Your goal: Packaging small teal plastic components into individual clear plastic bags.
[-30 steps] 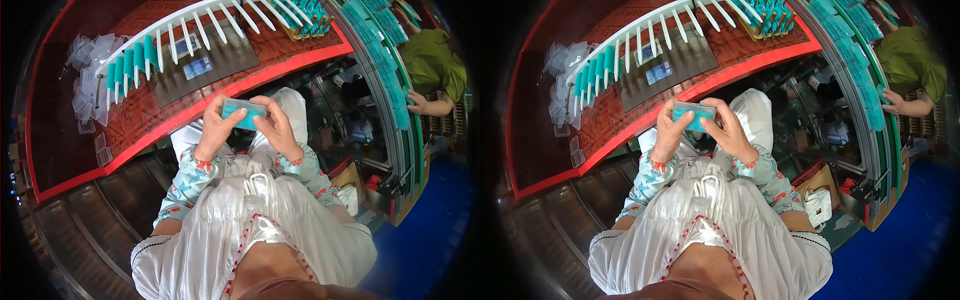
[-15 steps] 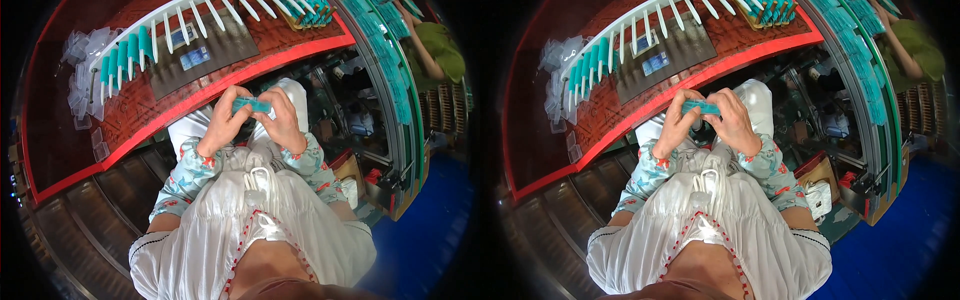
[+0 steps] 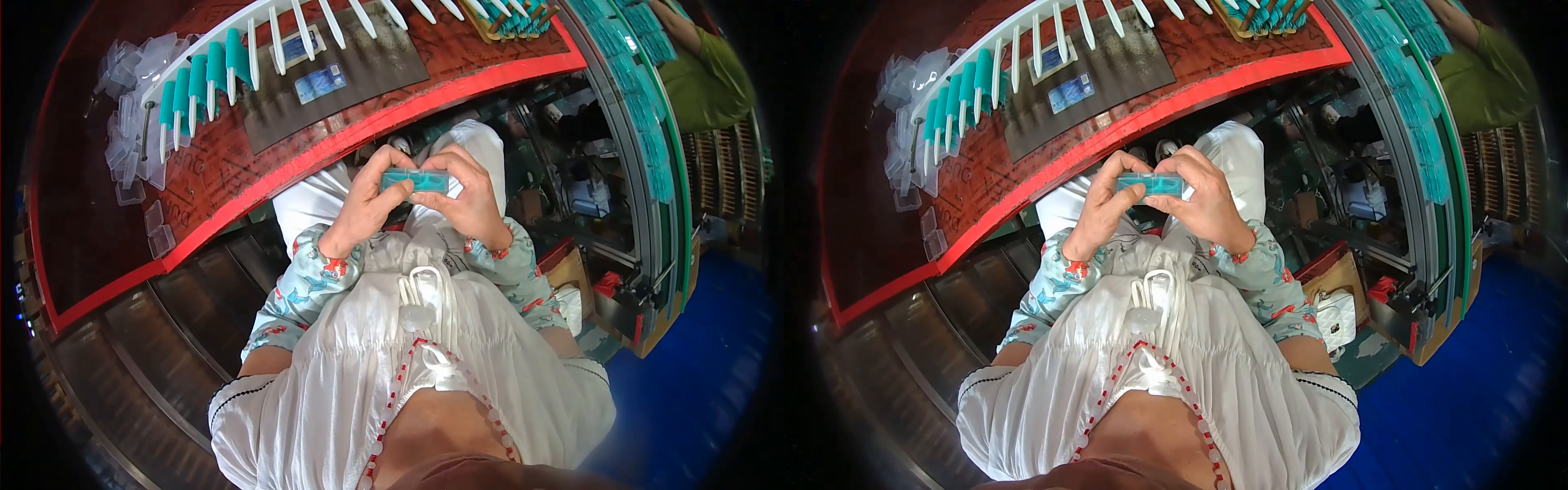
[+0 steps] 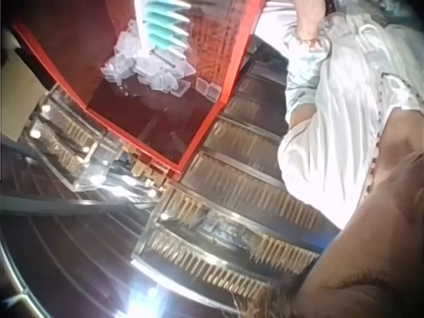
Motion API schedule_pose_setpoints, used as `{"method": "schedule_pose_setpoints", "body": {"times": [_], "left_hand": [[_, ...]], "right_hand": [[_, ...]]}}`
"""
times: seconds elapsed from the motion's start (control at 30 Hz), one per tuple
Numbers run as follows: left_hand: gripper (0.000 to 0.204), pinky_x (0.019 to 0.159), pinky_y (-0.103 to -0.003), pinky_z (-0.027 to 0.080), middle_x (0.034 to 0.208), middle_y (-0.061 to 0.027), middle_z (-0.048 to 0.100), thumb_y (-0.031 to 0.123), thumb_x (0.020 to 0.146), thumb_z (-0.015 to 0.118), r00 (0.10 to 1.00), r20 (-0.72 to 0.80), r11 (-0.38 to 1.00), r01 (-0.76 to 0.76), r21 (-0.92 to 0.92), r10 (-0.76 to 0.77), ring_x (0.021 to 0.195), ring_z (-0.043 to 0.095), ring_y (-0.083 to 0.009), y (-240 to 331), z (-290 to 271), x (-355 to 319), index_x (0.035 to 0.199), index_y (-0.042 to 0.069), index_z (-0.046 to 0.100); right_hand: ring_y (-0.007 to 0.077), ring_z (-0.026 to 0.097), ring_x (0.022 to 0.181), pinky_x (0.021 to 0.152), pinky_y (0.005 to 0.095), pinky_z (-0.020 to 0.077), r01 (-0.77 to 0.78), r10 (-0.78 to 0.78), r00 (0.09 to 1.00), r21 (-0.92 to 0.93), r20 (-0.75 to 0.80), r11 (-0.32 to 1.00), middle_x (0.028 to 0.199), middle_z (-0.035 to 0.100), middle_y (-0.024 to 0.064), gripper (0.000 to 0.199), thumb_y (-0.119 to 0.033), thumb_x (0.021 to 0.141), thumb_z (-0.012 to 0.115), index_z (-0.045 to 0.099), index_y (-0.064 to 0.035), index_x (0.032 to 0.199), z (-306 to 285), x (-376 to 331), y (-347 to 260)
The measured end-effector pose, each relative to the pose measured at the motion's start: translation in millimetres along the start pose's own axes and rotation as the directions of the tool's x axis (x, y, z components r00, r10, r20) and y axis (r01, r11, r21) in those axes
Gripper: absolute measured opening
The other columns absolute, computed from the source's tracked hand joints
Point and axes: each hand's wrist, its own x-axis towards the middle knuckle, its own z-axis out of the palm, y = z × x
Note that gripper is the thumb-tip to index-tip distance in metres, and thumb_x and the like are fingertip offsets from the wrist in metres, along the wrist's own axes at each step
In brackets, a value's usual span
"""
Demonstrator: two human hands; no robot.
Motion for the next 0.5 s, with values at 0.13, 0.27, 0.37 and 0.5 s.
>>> {"method": "schedule_pose_setpoints", "body": {"times": [0.13, 0.27, 0.37, 0.5], "left_hand": [[0.016, 0.078, -0.028, 0.043, 0.096, -0.0056, 0.054, 0.007, 0.086, 0.056, 0.995, -0.083, 0.998, -0.057, -0.008, 0.056, 0.089, 0.051, -0.0131, -8, 8, -1, 0.1, 0.0, 0.052], [0.02, 0.077, -0.033, 0.045, 0.094, -0.0132, 0.057, 0.013, 0.088, 0.058, 0.985, -0.029, 0.939, -0.151, 0.31, 0.168, 0.087, 0.058, -0.0246, 2, 10, 3, 0.102, -0.001, 0.053], [0.02, 0.074, -0.033, 0.045, 0.09, -0.0151, 0.056, 0.014, 0.087, 0.059, 0.958, 0.002, 0.883, -0.264, 0.388, 0.286, 0.082, 0.057, -0.0274, -4, 12, 5, 0.099, -0.002, 0.055], [0.023, 0.073, -0.028, 0.045, 0.09, -0.0066, 0.057, 0.021, 0.093, 0.056, 0.984, -0.071, 0.986, -0.164, 0.004, 0.164, 0.082, 0.056, -0.0152, -18, 21, 16, 0.1, -0.001, 0.056]], "right_hand": [[0.021, 0.057, 0.08, 0.071, 0.0308, 0.0456, -0.007, 0.007, 1.0, 0.037, -0.01, 0.999, 0.087, 0.057, 0.0087, 0.033, -0.013, 0.069, 0.081, 0.062, 0.0009, 0.092, 3, 0, 4], [0.0207, 0.056, 0.08, 0.071, 0.0302, 0.0448, -0.011, 0.011, 0.999, 0.015, -0.044, 1.0, 0.086, 0.056, 0.0086, 0.032, -0.013, 0.071, 0.08, 0.061, 0.0008, 0.092, -4, -2, 7], [0.0204, 0.055, 0.078, 0.072, 0.03, 0.043, -0.014, 0.017, 0.999, 0.088, -0.038, 0.996, 0.084, 0.056, 0.0084, 0.032, -0.015, 0.072, 0.08, 0.061, 0.0008, 0.092, -8, -9, 10], [0.0196, 0.055, 0.085, 0.077, 0.0303, 0.0437, -0.134, 0.15, 0.988, 0.268, -0.039, 0.954, 0.09, 0.056, 0.0068, 0.038, -0.016, 0.073, 0.08, 0.059, -0.0002, 0.101, -10, -12, 11]]}}
